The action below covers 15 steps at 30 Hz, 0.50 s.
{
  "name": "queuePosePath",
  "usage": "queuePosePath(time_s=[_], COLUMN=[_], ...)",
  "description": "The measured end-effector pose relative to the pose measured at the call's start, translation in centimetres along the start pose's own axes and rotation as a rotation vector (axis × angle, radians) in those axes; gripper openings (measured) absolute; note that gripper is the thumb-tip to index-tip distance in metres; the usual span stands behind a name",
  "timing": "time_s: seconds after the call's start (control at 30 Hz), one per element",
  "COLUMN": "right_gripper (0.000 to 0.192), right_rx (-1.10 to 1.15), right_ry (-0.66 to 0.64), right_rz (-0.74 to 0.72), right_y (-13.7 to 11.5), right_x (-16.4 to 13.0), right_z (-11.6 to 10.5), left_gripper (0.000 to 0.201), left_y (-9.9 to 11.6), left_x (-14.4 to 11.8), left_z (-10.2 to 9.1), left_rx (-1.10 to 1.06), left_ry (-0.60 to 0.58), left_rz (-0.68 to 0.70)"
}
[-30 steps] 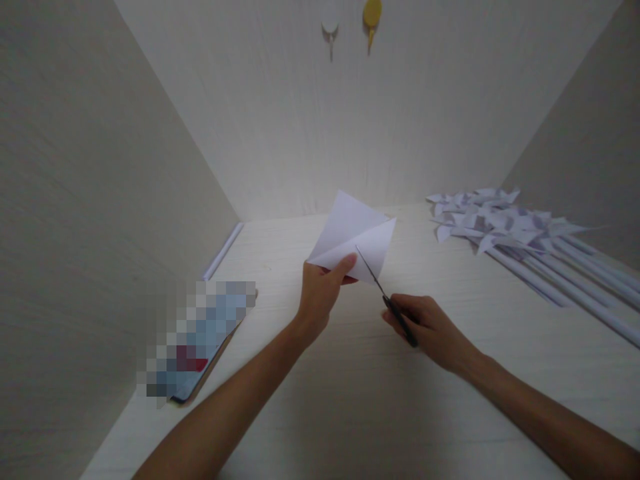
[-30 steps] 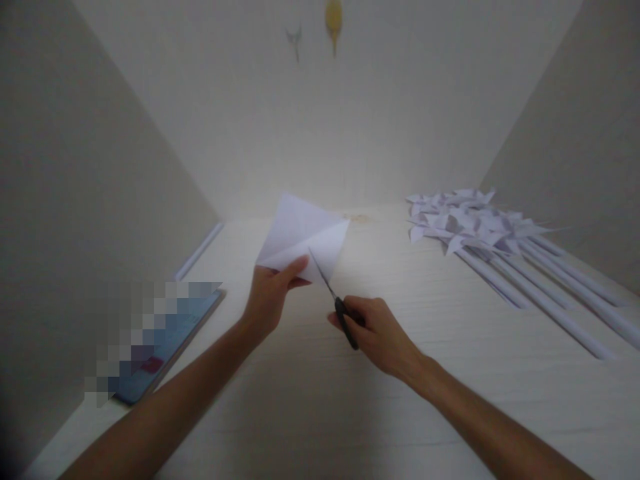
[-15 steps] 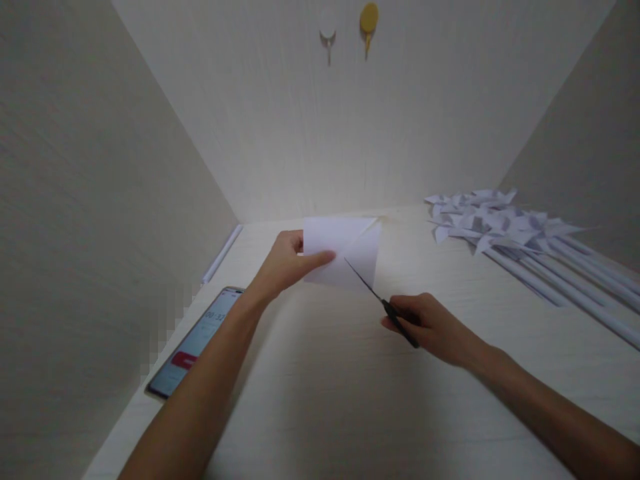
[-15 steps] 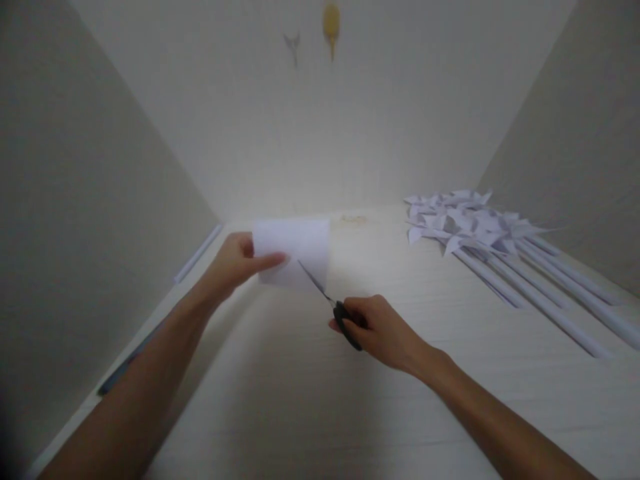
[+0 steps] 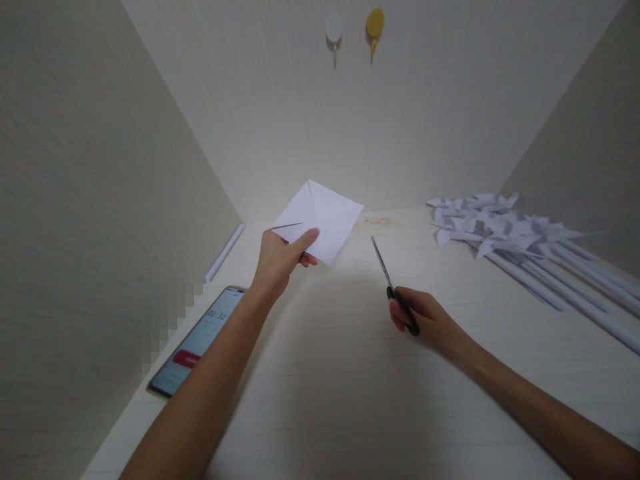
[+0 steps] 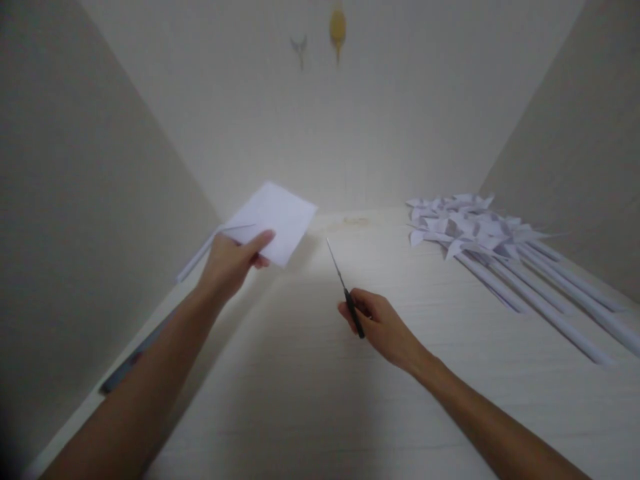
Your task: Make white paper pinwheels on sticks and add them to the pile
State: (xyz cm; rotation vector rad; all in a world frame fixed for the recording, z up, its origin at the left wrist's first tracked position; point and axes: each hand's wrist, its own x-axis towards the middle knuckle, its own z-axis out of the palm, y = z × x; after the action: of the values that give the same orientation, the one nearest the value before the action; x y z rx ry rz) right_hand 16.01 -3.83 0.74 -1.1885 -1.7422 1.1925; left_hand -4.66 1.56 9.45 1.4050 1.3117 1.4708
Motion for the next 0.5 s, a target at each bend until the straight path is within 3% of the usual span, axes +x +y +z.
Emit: queuePosePath(time_s=[0.23,0.5], right_gripper=[0.037,0.041], right_rx=[0.016,0.064], right_ry=[-0.129,-0.153], right_rz=[0.023,0.032], right_y=[-0.7,-1.0], right_x=[-0.4,-0.5], right_z=[1.5,1.8], left_gripper=[0.018,0.029], left_y=[-1.1,-0.7], left_x=[-0.6,-1.7], left_z=[1.0,2.0], left_rx=[-0.083,-0.187], left_ry=[-0.041,-0.049], left_rz=[-0.018,-0.094])
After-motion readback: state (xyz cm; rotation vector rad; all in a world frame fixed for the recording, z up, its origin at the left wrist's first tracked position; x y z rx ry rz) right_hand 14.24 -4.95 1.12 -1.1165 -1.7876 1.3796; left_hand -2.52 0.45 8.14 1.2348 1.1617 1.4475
